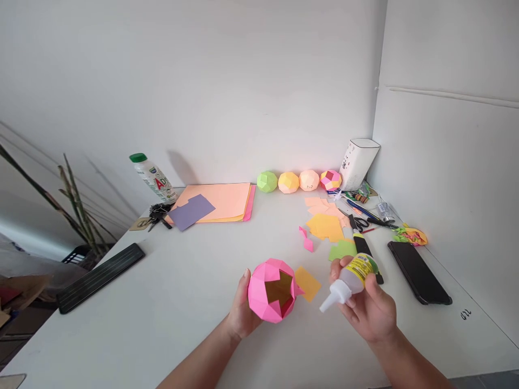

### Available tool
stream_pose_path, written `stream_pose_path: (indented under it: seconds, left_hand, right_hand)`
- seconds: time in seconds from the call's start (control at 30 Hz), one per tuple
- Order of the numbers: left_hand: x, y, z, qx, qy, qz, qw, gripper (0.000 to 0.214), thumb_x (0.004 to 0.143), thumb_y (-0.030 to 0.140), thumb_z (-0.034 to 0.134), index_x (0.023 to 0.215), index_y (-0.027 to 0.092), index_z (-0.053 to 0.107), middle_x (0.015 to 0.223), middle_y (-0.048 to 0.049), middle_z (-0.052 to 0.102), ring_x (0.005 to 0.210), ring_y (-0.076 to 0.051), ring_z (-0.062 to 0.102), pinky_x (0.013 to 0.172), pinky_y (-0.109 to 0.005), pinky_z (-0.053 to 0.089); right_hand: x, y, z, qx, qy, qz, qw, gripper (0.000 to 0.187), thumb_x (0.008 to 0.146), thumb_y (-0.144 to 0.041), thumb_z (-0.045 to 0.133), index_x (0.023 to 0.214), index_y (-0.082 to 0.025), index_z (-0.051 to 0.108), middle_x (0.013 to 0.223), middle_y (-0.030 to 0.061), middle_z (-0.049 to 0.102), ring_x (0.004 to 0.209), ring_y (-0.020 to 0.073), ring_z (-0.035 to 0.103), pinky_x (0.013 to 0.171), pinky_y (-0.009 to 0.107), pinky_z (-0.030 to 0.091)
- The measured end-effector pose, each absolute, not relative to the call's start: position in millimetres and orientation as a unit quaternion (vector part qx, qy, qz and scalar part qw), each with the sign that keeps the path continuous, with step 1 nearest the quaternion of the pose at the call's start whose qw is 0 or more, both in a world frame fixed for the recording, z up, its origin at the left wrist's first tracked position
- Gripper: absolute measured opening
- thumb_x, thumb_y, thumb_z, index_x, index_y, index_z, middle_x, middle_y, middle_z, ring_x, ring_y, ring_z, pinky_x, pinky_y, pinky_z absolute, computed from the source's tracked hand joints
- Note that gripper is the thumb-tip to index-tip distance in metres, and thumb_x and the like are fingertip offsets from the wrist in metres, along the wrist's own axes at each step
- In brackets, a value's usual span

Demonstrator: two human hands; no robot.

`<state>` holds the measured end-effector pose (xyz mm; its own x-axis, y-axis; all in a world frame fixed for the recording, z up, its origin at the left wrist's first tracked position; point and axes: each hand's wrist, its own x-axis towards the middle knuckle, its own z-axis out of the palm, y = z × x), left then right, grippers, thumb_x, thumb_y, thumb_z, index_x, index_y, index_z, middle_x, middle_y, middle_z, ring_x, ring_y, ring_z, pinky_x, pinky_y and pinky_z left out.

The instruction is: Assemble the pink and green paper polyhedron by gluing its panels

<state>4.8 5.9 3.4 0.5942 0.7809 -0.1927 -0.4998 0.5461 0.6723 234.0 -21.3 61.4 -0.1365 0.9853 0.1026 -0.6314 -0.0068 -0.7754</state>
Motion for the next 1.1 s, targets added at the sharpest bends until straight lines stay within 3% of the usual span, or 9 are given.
stream_pose_path:
  seconds: [0.13,0.23,0.5,0.7,0.8,0.93,1.1]
  left_hand:
    - [4,4,2,0.289,0.224,0.38,0.849,0.079,0.082,0.076,0.038,0.117,0.011,0.066,0.113,-0.018,0.069,0.107,-0.038,0.061,0.094,-0.047,0.042]
    - [5,4,3,0.29,0.211,0.385,0.851,0.076,0.083,0.074,0.04,0.116,0.011,0.067,0.109,-0.0172,0.07,0.104,-0.036,0.062,0.091,-0.044,0.044]
    - [6,5,7,0.285,0.193,0.389,0.855,0.07,0.084,0.072,0.042,0.108,0.013,0.07,0.103,-0.0147,0.072,0.096,-0.031,0.064,0.081,-0.036,0.046]
    - [8,5,-2,0.29,0.197,0.373,0.859,0.072,0.09,0.069,0.032,0.113,0.012,0.067,0.086,-0.0125,0.072,0.073,-0.023,0.064,0.073,-0.034,0.044]
    - [8,6,-7,0.288,0.19,0.353,0.869,0.074,0.091,0.07,0.027,0.12,0.012,0.063,0.088,-0.0131,0.072,0.075,-0.024,0.064,0.075,-0.035,0.043]
    - [8,6,-7,0.297,0.194,0.344,0.869,0.076,0.091,0.07,0.025,0.126,0.012,0.06,0.09,-0.0136,0.071,0.076,-0.025,0.064,0.076,-0.035,0.042]
    - [8,6,-3,0.309,0.244,0.333,0.857,0.078,0.088,0.073,0.027,0.122,0.011,0.062,0.098,-0.0159,0.07,0.079,-0.025,0.063,0.07,-0.034,0.043]
  right_hand:
    - [233,-22,62,-0.252,-0.366,0.631,0.636,0.024,0.082,-0.045,0.069,0.101,-0.031,0.068,0.092,0.0041,0.063,0.052,0.0095,0.045,0.037,0.02,0.043]
    - [230,-24,63,-0.235,-0.407,0.622,0.627,0.024,0.083,-0.041,0.069,0.106,-0.033,0.067,0.098,0.0046,0.062,0.056,0.0107,0.049,0.043,0.023,0.048]
    - [225,-32,57,-0.196,-0.51,0.608,0.576,0.029,0.085,-0.036,0.069,0.111,-0.032,0.059,0.105,0.0036,0.058,0.06,0.0089,0.055,0.049,0.023,0.049]
    - [222,-38,60,-0.228,-0.578,0.555,0.552,0.03,0.084,-0.033,0.071,0.111,-0.029,0.059,0.104,0.0072,0.06,0.065,0.0123,0.058,0.052,0.026,0.051]
    - [221,-38,61,-0.242,-0.606,0.511,0.559,0.03,0.084,-0.036,0.07,0.112,-0.028,0.06,0.101,0.0082,0.061,0.071,0.016,0.059,0.054,0.027,0.051]
    - [221,-37,60,-0.248,-0.641,0.462,0.561,0.03,0.085,-0.038,0.069,0.112,-0.028,0.06,0.098,0.0084,0.063,0.087,0.0214,0.061,0.071,0.034,0.053]
    - [219,-35,59,-0.244,-0.671,0.427,0.555,0.033,0.085,-0.037,0.069,0.114,-0.026,0.059,0.098,0.0087,0.065,0.09,0.0223,0.061,0.076,0.036,0.053]
